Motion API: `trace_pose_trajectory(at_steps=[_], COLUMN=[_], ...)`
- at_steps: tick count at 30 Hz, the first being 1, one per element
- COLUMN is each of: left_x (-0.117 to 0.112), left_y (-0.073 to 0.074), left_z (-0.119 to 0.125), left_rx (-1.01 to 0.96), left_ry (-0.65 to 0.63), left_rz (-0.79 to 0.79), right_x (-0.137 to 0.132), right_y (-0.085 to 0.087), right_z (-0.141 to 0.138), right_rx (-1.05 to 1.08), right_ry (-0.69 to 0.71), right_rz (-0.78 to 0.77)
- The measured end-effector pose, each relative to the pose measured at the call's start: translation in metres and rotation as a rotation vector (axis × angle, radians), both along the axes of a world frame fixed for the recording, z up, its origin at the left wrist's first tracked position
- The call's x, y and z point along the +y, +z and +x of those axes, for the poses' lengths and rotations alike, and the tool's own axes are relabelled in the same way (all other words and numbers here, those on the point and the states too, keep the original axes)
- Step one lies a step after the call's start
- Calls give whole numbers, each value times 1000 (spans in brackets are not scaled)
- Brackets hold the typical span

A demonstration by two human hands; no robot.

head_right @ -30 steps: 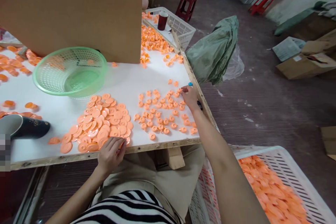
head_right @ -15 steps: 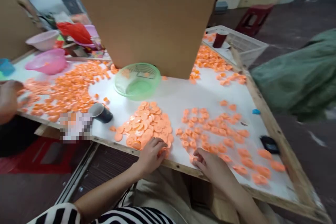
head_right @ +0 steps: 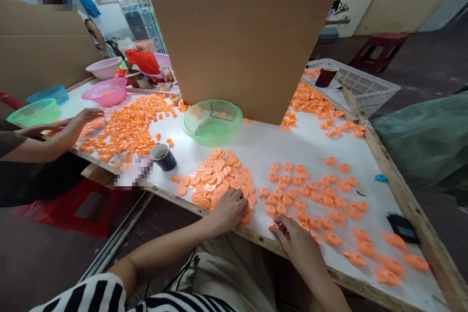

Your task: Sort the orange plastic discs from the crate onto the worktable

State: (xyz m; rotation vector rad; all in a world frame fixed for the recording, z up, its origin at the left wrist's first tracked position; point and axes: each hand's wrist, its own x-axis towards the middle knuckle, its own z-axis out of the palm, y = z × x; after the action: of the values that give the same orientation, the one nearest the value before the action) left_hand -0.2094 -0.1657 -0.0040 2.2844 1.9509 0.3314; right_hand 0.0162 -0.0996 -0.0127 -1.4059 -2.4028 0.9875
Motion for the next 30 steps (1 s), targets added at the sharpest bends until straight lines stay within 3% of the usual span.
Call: trace_pose_trajectory(at_steps=[11, 21, 30], left_x=[8, 19, 12], left_y=[0, 4, -6], left_z=[2, -6, -3], left_rx=[44, 146, 103], left_ry=[9, 22, -39], left_rz=[-22, 84, 76], right_x=[-9, -10, -3], right_y=[1, 2, -13], right_z=[-2, 3, 15], right_rx=[-35, -53, -51], right_ry=[-54, -114, -142], right_rz=[66, -25, -76])
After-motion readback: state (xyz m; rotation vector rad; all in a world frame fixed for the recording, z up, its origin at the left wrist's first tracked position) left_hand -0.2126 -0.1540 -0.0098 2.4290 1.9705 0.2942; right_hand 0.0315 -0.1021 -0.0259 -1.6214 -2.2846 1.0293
